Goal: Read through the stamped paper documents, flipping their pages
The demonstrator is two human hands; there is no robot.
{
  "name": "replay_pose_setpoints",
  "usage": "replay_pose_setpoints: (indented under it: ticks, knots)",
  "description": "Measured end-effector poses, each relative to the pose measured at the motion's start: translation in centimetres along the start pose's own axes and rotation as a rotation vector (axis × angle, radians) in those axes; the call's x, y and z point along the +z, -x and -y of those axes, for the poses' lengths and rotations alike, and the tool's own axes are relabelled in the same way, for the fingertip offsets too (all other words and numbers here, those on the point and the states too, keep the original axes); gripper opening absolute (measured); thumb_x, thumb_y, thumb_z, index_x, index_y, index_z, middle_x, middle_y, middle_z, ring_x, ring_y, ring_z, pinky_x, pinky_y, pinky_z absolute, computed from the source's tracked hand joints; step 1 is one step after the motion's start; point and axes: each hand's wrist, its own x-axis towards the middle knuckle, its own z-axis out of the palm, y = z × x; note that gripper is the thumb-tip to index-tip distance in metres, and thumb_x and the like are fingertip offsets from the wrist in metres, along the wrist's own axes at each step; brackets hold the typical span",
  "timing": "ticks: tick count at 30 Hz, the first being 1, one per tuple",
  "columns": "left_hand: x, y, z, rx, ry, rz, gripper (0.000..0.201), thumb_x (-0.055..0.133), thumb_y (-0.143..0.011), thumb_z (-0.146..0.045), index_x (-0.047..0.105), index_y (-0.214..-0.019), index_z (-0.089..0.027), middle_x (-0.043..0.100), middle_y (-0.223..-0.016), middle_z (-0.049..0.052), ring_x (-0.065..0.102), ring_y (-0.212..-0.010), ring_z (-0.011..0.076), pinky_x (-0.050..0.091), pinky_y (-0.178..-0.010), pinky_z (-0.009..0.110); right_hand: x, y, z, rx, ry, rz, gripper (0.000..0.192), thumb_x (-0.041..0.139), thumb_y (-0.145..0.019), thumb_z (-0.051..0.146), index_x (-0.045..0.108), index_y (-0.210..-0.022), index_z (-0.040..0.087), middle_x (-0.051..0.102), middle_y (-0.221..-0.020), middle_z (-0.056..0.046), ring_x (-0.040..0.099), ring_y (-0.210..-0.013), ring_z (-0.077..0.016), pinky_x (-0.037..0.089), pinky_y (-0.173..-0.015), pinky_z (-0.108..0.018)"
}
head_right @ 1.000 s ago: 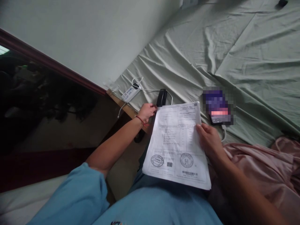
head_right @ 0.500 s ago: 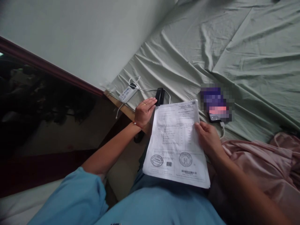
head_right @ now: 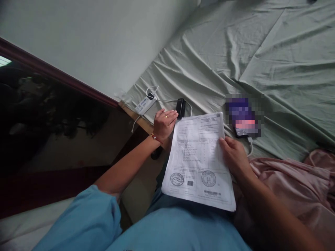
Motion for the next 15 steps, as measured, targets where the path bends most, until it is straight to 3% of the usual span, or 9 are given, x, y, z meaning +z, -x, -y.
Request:
replay_pose_setpoints:
  ticks: [5,8,12,15]
  knots:
    - [0.8,0.8,-0.4,0.066,-0.092,-0.008,0.042,0.046,-0.090,-0.006,0.071,-0.123,-0.014,0.069,-0.131,0.015,0.063,-0.127,0.0266,0.031,-0.119,0.055,-0.2,-0.3,-0.2,0.019,0.034,-0.004,0.028,0.062,-0.083,0.050,0.070,-0.085,0.023,0.070,-0.068,-0.004,0.062,-0.057,-0.0208,0.044,-0.049,-0.031]
    - [0.8,0.7,-0.7,0.057,-0.099,0.008,0.044,0.047,-0.087,-0.004,0.072,-0.122,-0.015,0.068,-0.132,0.014,0.063,-0.127,0.0266,0.029,-0.120,0.056,-0.3,-0.4,-0.2,0.008,0.065,-0.011,0.029,0.061,-0.082,0.051,0.070,-0.083,0.022,0.067,-0.063,-0.002,0.061,-0.054,-0.0201,0.042,-0.047,-0.030]
    - [-0.3,-0.1,-0.4,-0.013,-0.027,0.030,0.044,0.049,-0.084,-0.001,0.075,-0.113,-0.020,0.072,-0.127,0.009,0.064,-0.125,0.0246,0.031,-0.119,0.054,-0.2,0.1,-0.2,-0.008,0.050,0.044,0.032,0.063,-0.081,0.053,0.070,-0.084,0.022,0.066,-0.061,-0.001,0.059,-0.053,-0.0194,0.043,-0.046,-0.029]
    - [-1.5,-0.2,0.5,-0.140,0.107,-0.051,0.037,0.054,-0.085,-0.006,0.075,-0.113,-0.020,0.072,-0.126,0.008,0.058,-0.131,0.0247,0.038,-0.116,0.048,-0.3,0.6,-0.2,-0.012,-0.010,0.102,0.034,0.067,-0.079,0.055,0.071,-0.088,0.022,0.067,-0.064,-0.002,0.060,-0.054,-0.0196,0.044,-0.048,-0.030]
